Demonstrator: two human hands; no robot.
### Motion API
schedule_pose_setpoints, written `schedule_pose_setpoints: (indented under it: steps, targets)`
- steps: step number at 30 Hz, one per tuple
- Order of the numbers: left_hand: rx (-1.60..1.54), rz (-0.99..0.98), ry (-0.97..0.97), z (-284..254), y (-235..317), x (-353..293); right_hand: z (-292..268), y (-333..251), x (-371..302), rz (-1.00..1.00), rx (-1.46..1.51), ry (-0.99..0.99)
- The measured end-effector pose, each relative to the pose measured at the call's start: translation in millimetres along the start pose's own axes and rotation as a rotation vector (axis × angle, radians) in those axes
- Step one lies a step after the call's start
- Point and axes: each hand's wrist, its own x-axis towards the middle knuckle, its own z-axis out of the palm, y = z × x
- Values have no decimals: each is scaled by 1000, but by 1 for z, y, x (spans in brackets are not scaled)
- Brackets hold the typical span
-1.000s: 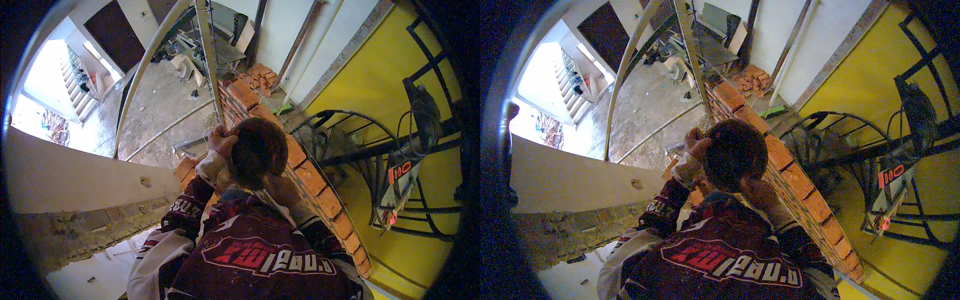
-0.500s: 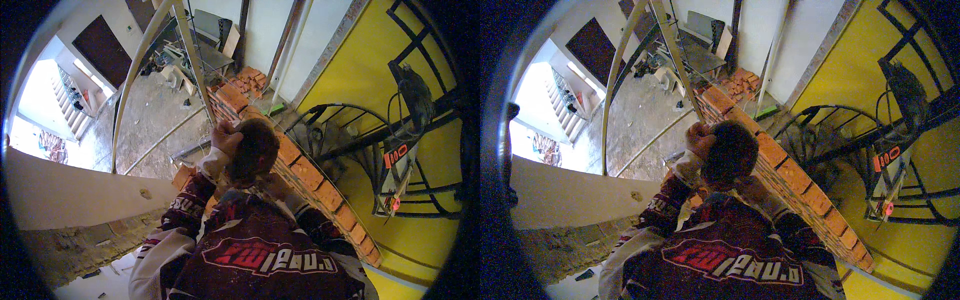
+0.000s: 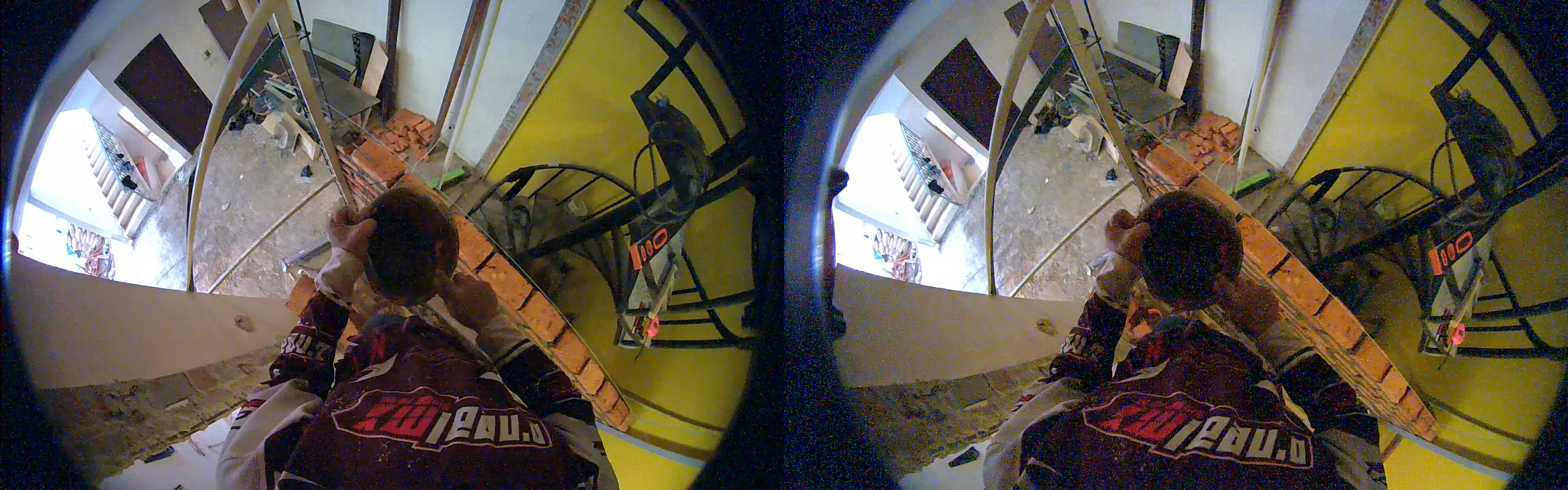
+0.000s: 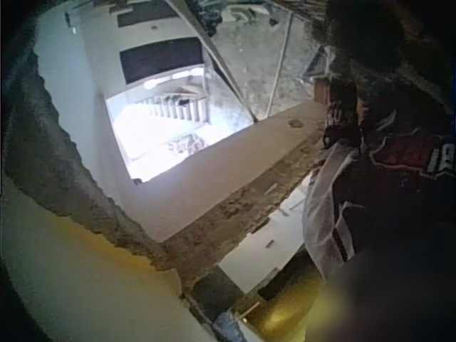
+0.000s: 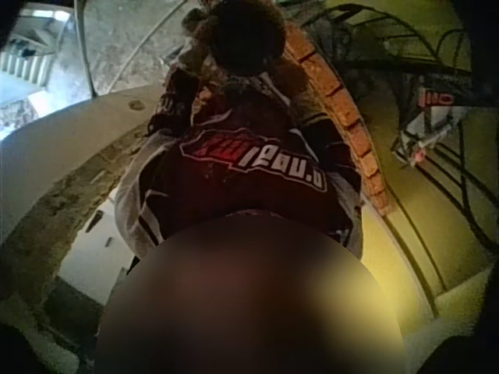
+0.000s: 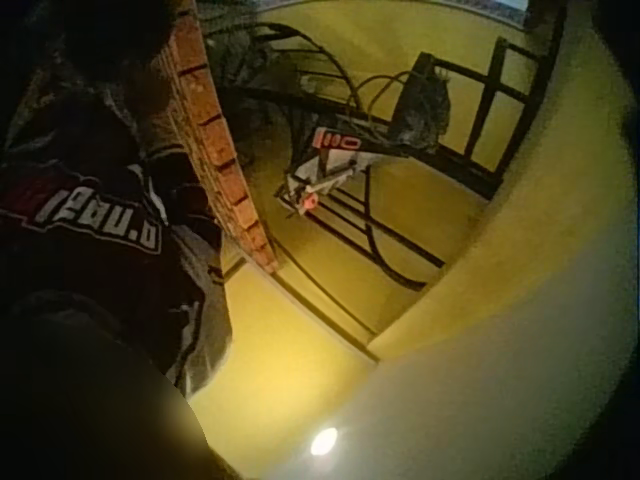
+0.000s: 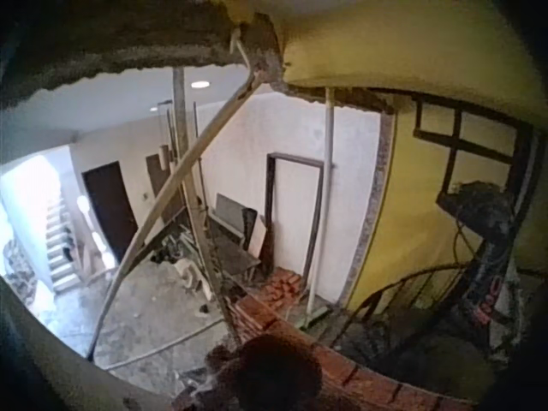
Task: The person builds a brick wall by repeatedly scooping mortar from a bucket with a trowel, spreading it on the wall, and placing bricks. The person also uses a string line to align the bricks and taps them into position.
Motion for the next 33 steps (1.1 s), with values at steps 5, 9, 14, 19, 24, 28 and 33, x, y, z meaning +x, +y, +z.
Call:
schedule_pose_setpoints:
  steps: [5, 9, 14, 19, 24, 28, 33]
  targets:
    - [447, -1, -19, 18, 23, -8, 0, 30, 7, 152, 25, -9]
    - [358, 92, 29, 28, 17, -7, 28, 11, 22, 150, 578, -207]
    - [134, 28, -8, 13, -6, -3, 47, -27, 16, 302, 1310, -375]
    - [280, -122, 87, -23, -11, -1, 32, -30, 21, 305, 1275, -524]
    - [326, -113, 199, -35, -31, -8, 20, -23, 28, 426, 1280, -600]
    - [-73, -266, 278, -43, -64, -11, 14, -16, 26, 313, 1302, -548]
    - [32, -302, 383, -62, -107, -17, 15, -4, 33, 403, 1303, -628]
